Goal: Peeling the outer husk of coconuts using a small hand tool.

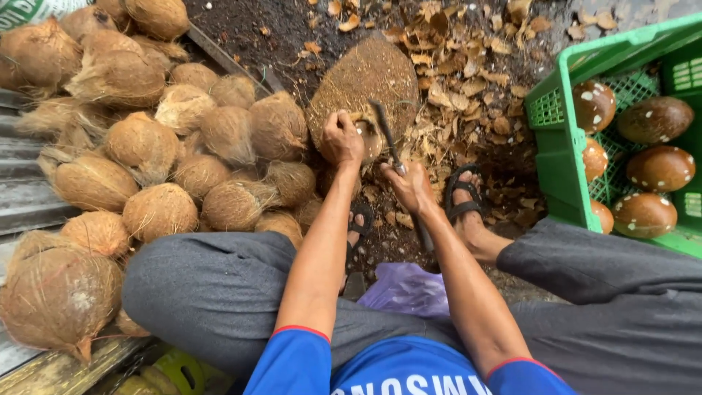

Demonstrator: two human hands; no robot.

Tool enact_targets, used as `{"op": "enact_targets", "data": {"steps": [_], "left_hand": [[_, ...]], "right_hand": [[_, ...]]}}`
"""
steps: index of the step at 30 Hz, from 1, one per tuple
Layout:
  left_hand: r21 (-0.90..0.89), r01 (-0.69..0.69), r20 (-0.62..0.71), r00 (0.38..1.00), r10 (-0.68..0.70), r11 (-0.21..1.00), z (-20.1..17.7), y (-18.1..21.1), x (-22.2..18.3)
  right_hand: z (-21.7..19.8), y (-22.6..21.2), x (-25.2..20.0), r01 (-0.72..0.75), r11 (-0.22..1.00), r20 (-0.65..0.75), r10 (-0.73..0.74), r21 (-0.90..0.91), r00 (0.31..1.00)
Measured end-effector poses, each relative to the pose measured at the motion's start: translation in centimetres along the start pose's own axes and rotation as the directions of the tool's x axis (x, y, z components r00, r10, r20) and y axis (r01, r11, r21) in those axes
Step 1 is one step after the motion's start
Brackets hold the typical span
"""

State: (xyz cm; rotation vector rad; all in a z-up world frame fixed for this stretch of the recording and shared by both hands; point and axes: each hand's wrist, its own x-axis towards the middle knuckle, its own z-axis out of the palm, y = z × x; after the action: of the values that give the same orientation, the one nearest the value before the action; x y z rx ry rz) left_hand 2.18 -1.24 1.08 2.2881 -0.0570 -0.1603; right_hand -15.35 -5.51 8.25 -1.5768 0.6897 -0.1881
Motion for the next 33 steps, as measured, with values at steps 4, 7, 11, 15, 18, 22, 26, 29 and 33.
{"op": "enact_targets", "data": {"steps": [4,7,11,15,18,22,26,29,33], "left_hand": [[0.061,0.002,-0.018,1.0,-0.001,0.998,0.9,-1.7,0.8],[-0.006,-0.033,-0.022,0.999,0.032,0.999,0.3,-0.7,0.8],[-0.005,-0.042,-0.045,0.998,0.042,0.999,-0.5,0.6,0.0],[0.015,0.018,-0.067,0.998,-0.017,1.0,1.2,-1.5,0.7],[-0.011,-0.048,-0.049,0.998,0.048,0.999,1.0,-1.6,0.6],[-0.149,-0.157,-0.053,0.987,0.151,0.976,0.3,0.3,-0.1],[-0.028,-0.086,-0.068,0.994,0.084,0.996,1.0,-1.5,0.1],[-0.046,-0.103,-0.074,0.992,0.099,0.994,1.0,-1.4,0.0],[0.016,-0.112,-0.111,0.987,0.113,0.994,1.9,-2.5,0.6]], "right_hand": [[-0.2,-1.3,1.3,0.113,0.986,-0.125,-0.098,0.124,0.987],[0.4,-0.7,1.6,0.308,0.941,-0.201,-0.278,0.138,0.939],[1.5,1.3,1.3,-0.086,0.996,-0.055,0.088,0.024,0.995],[0.4,-2.5,0.9,0.081,0.996,-0.14,-0.074,0.042,0.987],[1.5,1.8,2.0,0.203,0.979,-0.279,-0.191,0.013,0.941],[1.2,2.9,2.2,-0.22,0.963,-0.079,0.209,-0.158,0.975],[0.8,-1.0,1.7,0.033,0.999,-0.172,-0.037,-0.025,0.984],[1.0,2.6,2.3,0.07,0.997,-0.188,-0.071,-0.008,0.98],[0.3,9.0,1.7,-0.35,0.92,-0.149,0.327,-0.174,0.933]]}}
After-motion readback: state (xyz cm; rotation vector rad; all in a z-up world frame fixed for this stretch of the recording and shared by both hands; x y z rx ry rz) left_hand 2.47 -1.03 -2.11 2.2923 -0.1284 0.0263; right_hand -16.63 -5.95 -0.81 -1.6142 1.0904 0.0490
